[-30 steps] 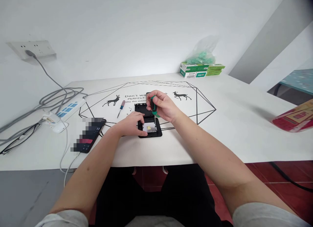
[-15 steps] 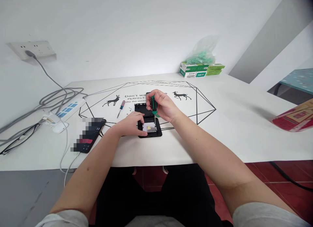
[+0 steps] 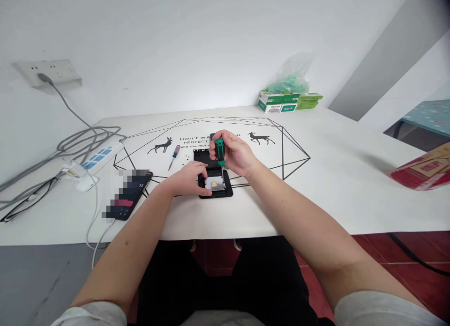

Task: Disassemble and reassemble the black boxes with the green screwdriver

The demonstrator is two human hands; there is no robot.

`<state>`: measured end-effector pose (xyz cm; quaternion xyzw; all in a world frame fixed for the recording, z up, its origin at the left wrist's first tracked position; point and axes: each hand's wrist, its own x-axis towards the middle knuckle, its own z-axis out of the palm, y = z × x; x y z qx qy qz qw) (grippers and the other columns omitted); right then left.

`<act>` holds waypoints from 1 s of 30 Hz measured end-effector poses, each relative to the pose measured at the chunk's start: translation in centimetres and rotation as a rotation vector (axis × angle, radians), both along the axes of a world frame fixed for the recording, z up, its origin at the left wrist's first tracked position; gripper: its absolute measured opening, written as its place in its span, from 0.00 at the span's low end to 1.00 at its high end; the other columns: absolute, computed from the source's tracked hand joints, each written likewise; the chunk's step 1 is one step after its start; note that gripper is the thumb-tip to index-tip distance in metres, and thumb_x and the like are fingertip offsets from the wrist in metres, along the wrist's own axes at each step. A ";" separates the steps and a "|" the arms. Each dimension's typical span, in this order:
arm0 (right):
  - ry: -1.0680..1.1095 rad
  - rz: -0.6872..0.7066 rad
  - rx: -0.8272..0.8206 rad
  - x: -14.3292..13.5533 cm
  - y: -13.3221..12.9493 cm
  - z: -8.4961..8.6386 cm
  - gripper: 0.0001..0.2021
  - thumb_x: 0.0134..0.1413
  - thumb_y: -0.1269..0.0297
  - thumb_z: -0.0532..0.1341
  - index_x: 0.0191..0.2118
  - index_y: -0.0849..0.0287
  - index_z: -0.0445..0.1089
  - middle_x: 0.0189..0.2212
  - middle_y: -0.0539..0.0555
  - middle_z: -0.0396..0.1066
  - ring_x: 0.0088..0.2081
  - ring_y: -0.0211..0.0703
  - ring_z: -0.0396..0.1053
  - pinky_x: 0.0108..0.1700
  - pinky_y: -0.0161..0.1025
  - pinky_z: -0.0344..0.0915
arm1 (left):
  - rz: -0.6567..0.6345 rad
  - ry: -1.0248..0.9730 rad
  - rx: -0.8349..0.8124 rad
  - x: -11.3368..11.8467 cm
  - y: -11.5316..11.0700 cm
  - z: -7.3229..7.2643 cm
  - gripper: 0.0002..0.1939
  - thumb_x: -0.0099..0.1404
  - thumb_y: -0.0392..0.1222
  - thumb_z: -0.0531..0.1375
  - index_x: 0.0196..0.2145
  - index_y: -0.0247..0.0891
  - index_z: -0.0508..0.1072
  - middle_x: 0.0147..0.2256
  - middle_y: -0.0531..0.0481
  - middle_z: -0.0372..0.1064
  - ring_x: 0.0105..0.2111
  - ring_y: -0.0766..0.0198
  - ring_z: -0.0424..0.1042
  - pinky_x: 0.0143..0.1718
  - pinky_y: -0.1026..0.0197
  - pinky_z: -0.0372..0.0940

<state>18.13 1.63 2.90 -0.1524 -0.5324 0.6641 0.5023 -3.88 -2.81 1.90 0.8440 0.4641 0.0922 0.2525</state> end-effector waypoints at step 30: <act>0.031 -0.058 -0.018 0.0 -0.1 0.4 0.21 0.52 0.43 0.76 0.41 0.52 0.76 0.34 0.50 0.77 0.35 0.42 0.72 0.38 0.41 0.73 | -0.006 0.000 -0.001 -0.2 0.3 -0.4 0.25 0.56 0.63 0.74 0.42 0.45 0.75 0.70 0.40 0.64 0.74 0.37 0.55 0.69 0.37 0.63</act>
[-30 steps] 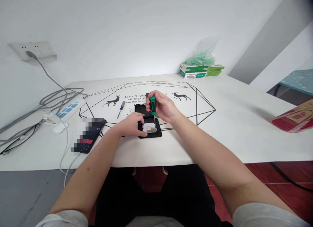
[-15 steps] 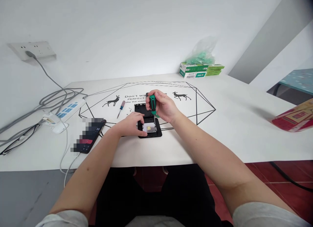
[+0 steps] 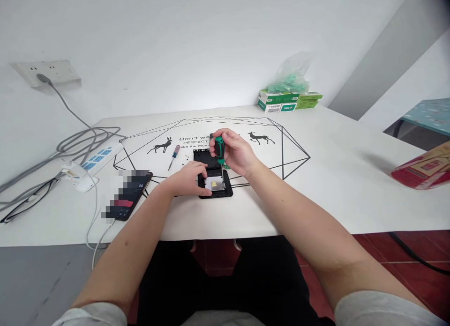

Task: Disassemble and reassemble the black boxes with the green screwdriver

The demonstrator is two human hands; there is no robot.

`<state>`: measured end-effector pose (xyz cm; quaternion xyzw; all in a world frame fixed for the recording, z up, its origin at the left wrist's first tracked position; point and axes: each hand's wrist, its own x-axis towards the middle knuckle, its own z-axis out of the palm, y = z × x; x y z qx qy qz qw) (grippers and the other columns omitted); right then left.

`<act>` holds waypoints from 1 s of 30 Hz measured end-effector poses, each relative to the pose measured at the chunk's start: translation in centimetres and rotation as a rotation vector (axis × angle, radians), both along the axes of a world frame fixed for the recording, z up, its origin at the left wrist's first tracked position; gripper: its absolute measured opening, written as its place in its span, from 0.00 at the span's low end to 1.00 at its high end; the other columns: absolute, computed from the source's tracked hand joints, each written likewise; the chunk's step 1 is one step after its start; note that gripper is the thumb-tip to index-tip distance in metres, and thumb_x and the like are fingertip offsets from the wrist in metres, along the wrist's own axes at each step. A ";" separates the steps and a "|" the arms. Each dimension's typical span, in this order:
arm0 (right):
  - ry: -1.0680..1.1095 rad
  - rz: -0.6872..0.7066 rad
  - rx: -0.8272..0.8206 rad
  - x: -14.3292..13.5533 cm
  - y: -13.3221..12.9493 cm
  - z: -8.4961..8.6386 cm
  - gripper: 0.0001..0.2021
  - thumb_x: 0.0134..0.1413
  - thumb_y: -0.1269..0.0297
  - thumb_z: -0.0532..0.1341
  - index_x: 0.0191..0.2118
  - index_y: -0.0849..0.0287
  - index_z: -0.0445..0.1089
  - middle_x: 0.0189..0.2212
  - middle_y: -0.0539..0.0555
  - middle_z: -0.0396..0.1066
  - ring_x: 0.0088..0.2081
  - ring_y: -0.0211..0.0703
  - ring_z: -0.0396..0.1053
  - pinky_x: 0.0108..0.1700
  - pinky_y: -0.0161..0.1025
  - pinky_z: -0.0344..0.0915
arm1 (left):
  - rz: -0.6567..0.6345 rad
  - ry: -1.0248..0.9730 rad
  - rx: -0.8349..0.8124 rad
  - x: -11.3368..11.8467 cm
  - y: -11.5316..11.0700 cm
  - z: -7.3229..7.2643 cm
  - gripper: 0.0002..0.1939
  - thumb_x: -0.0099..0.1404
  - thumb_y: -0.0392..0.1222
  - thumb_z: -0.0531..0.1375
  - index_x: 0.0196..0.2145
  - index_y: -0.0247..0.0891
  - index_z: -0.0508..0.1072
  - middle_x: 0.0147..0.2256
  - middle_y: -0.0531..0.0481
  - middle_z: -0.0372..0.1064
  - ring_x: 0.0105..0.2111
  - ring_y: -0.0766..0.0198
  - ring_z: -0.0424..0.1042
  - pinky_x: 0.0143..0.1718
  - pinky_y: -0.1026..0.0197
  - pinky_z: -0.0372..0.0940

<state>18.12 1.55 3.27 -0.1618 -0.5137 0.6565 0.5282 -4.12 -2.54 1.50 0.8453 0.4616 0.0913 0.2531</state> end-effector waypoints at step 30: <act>0.017 -0.066 0.025 0.2 0.1 0.2 0.14 0.48 0.58 0.73 0.42 0.53 0.80 0.31 0.48 0.73 0.33 0.40 0.69 0.37 0.40 0.68 | 0.012 -0.008 -0.007 -0.1 -0.1 0.1 0.26 0.55 0.63 0.75 0.43 0.46 0.76 0.70 0.42 0.66 0.74 0.35 0.56 0.68 0.36 0.64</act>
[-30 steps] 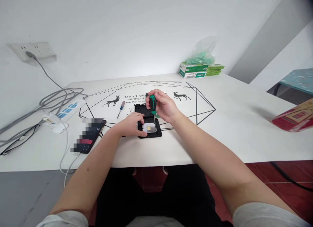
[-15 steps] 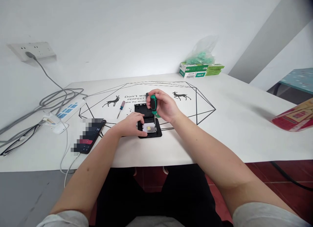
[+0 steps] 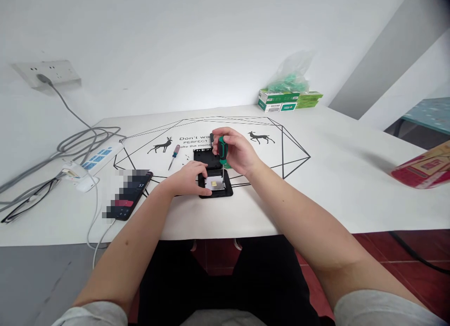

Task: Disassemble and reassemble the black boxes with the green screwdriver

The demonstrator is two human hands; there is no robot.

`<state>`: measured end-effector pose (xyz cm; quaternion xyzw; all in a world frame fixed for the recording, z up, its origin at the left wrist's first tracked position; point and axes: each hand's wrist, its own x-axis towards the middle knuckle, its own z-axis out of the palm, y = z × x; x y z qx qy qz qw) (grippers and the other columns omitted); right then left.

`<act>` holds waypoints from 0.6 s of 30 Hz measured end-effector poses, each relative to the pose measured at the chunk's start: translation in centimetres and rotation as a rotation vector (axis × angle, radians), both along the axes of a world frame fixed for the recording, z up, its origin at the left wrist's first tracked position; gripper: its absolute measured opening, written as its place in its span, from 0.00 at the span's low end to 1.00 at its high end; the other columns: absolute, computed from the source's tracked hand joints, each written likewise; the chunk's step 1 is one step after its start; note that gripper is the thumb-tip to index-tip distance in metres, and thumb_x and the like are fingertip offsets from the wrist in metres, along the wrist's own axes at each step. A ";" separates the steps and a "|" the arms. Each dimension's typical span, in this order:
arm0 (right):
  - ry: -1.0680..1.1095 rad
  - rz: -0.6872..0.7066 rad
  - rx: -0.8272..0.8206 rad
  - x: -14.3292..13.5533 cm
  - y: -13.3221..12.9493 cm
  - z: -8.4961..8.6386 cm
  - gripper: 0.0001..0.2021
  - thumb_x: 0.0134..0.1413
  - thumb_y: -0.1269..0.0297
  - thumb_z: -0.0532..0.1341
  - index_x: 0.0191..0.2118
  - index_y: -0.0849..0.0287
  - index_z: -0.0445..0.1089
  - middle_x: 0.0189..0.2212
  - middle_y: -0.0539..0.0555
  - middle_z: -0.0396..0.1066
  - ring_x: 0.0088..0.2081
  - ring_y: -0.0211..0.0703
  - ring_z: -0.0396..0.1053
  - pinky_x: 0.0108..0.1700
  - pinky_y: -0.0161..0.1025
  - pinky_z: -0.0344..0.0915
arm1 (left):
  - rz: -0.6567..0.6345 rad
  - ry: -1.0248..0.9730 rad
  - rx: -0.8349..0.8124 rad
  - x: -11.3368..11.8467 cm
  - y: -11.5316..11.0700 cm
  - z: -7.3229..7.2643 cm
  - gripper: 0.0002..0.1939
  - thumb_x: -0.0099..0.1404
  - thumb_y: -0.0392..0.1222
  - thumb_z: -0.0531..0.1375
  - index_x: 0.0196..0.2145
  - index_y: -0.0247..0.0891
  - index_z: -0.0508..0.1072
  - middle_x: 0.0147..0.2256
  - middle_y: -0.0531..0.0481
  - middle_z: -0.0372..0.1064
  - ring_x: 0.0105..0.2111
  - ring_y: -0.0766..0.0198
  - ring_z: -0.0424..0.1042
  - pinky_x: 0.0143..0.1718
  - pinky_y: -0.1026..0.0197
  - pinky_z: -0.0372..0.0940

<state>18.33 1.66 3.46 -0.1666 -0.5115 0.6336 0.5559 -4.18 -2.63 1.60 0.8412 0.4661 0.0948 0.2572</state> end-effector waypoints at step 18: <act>-0.064 -0.011 0.023 -0.1 -0.1 -0.2 0.14 0.53 0.55 0.69 0.45 0.52 0.79 0.36 0.51 0.76 0.37 0.44 0.70 0.40 0.43 0.70 | -0.021 -0.006 0.015 0.0 0.1 0.0 0.25 0.56 0.63 0.75 0.42 0.46 0.76 0.68 0.41 0.67 0.73 0.35 0.57 0.67 0.35 0.65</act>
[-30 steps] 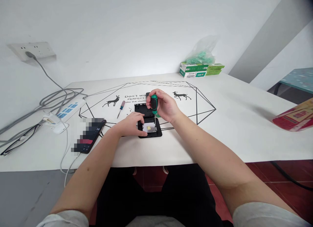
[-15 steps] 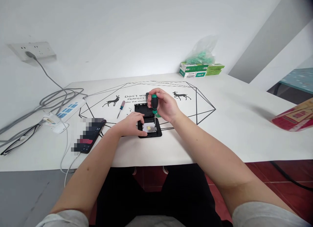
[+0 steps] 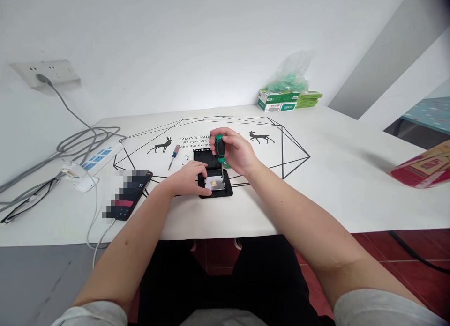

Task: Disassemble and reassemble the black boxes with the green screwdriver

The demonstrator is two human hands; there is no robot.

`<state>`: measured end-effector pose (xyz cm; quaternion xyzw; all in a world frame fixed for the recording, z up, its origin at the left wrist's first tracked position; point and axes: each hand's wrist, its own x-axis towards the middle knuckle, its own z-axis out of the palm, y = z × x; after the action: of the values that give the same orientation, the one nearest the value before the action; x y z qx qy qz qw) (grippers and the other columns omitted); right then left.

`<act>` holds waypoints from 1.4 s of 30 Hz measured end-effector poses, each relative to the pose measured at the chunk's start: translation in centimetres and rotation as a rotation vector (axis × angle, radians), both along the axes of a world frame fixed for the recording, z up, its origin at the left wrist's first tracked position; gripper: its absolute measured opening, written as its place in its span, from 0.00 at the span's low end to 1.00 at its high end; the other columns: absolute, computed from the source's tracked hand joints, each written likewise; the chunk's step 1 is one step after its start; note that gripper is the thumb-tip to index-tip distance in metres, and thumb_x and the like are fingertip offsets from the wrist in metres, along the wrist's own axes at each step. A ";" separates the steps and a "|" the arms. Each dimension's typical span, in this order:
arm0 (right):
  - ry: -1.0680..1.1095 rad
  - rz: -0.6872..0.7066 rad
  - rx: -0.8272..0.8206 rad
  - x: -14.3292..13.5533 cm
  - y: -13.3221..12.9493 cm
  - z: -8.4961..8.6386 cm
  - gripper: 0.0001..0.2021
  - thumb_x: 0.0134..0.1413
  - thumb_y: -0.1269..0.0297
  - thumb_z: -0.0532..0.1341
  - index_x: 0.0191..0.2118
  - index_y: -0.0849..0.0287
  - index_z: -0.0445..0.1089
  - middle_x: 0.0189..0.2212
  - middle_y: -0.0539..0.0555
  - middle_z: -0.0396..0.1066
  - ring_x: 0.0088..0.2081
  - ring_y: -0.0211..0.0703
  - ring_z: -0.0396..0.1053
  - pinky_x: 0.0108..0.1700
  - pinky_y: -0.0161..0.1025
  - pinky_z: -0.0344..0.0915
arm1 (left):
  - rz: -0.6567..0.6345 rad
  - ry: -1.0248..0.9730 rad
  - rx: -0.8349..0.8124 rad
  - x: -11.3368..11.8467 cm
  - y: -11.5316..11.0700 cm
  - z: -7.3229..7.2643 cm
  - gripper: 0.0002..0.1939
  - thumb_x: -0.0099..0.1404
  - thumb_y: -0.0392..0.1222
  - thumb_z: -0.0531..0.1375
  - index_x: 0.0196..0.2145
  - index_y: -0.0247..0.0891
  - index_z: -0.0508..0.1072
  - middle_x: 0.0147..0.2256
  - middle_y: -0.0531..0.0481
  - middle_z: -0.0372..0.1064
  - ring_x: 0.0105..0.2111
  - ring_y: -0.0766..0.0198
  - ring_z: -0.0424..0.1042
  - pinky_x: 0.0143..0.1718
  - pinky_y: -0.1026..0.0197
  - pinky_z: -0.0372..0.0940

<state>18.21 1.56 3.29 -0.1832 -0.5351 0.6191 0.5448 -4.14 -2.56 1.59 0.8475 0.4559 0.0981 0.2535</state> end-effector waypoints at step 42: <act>-0.092 -0.295 0.061 0.0 0.4 -0.4 0.18 0.48 0.54 0.78 0.44 0.49 0.79 0.33 0.47 0.69 0.35 0.41 0.63 0.40 0.43 0.66 | -0.030 -0.043 0.082 0.0 -0.1 0.0 0.20 0.61 0.61 0.71 0.42 0.46 0.79 0.65 0.42 0.72 0.73 0.38 0.59 0.71 0.35 0.58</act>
<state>18.21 1.95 2.87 -0.2715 -0.5455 0.5067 0.6099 -4.10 -2.71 1.57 0.8617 0.4329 0.1311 0.2300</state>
